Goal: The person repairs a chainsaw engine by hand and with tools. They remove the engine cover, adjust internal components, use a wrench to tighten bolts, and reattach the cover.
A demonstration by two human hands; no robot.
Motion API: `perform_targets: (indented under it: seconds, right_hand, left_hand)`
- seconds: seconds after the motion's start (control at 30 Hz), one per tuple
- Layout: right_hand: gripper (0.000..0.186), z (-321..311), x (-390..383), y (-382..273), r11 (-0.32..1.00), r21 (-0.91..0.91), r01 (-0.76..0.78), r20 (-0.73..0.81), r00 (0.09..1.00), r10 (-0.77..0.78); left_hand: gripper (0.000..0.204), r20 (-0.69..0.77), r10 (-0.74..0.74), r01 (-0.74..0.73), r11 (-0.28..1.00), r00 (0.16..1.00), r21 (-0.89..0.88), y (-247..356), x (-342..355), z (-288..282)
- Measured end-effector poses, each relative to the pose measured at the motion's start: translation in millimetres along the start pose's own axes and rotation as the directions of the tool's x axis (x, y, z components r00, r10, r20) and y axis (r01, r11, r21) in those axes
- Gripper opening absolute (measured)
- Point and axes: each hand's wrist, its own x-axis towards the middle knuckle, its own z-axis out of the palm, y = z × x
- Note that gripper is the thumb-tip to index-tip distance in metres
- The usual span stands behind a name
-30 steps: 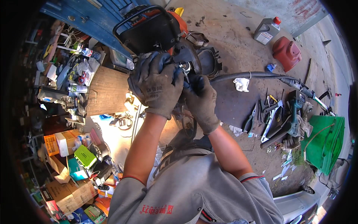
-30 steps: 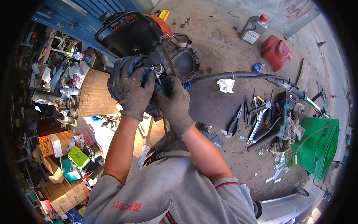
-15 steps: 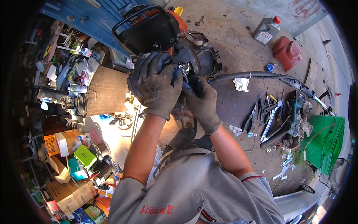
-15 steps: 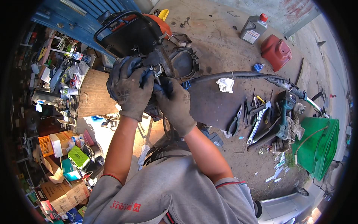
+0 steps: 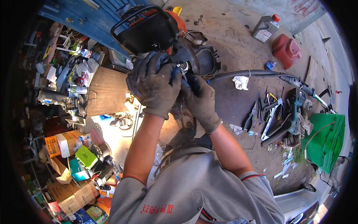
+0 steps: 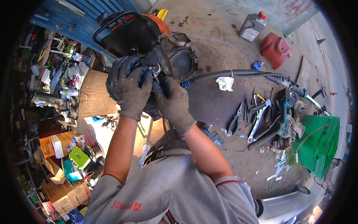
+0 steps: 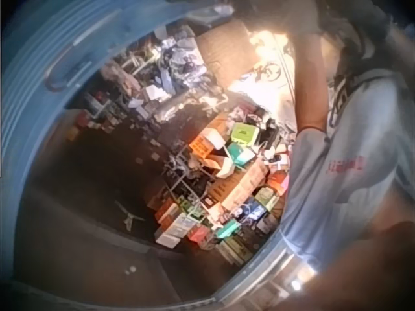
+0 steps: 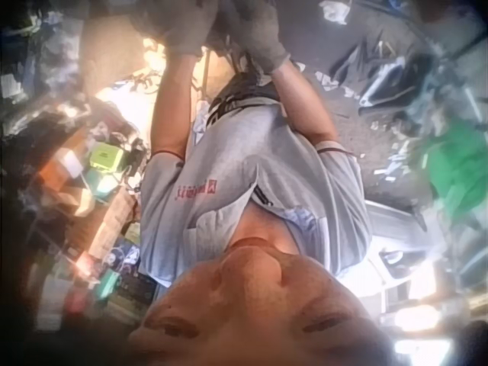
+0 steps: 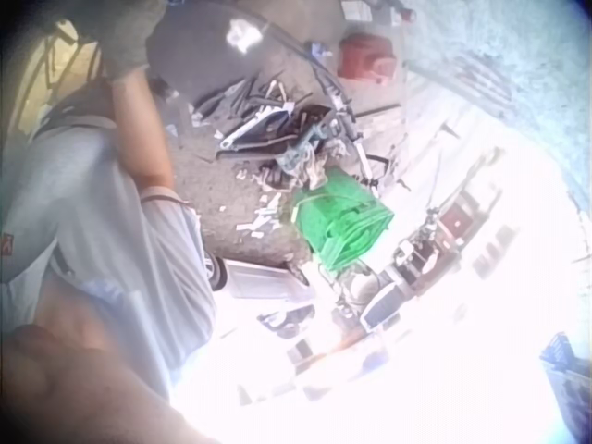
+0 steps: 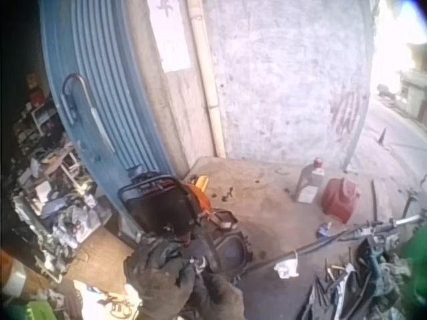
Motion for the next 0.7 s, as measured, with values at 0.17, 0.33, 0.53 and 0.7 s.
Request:
perform_targets:
  seconds: [0.17, 0.33, 0.53, 0.7]
  right_hand:
    - [0.033, -1, -4, 2, 0.993, 0.075, -0.088, 0.004, 0.996, 0.088]
    - [0.038, -10, -12, 13, 0.999, 0.042, 0.027, 0.052, 0.998, -0.029]
    - [0.042, -73, -45, 6, 0.983, -0.130, 0.131, 0.091, 0.989, -0.120]
    - [0.031, -152, -92, 48, 0.972, -0.212, -0.099, -0.118, 0.990, 0.075]
  left_hand:
    - [0.019, -0.006, 0.059, -0.059, 0.992, 0.998, -0.109, -10, -1, -1]
    - [0.021, -0.050, 0.138, -0.147, 0.953, 0.989, -0.264, -5, -11, -14]
    - [0.025, -0.072, 0.108, -0.125, 0.941, 0.992, -0.314, 2, -49, -14]
    - [0.036, -0.042, -0.013, 0.001, 0.959, 0.999, -0.284, -3, -71, 15]
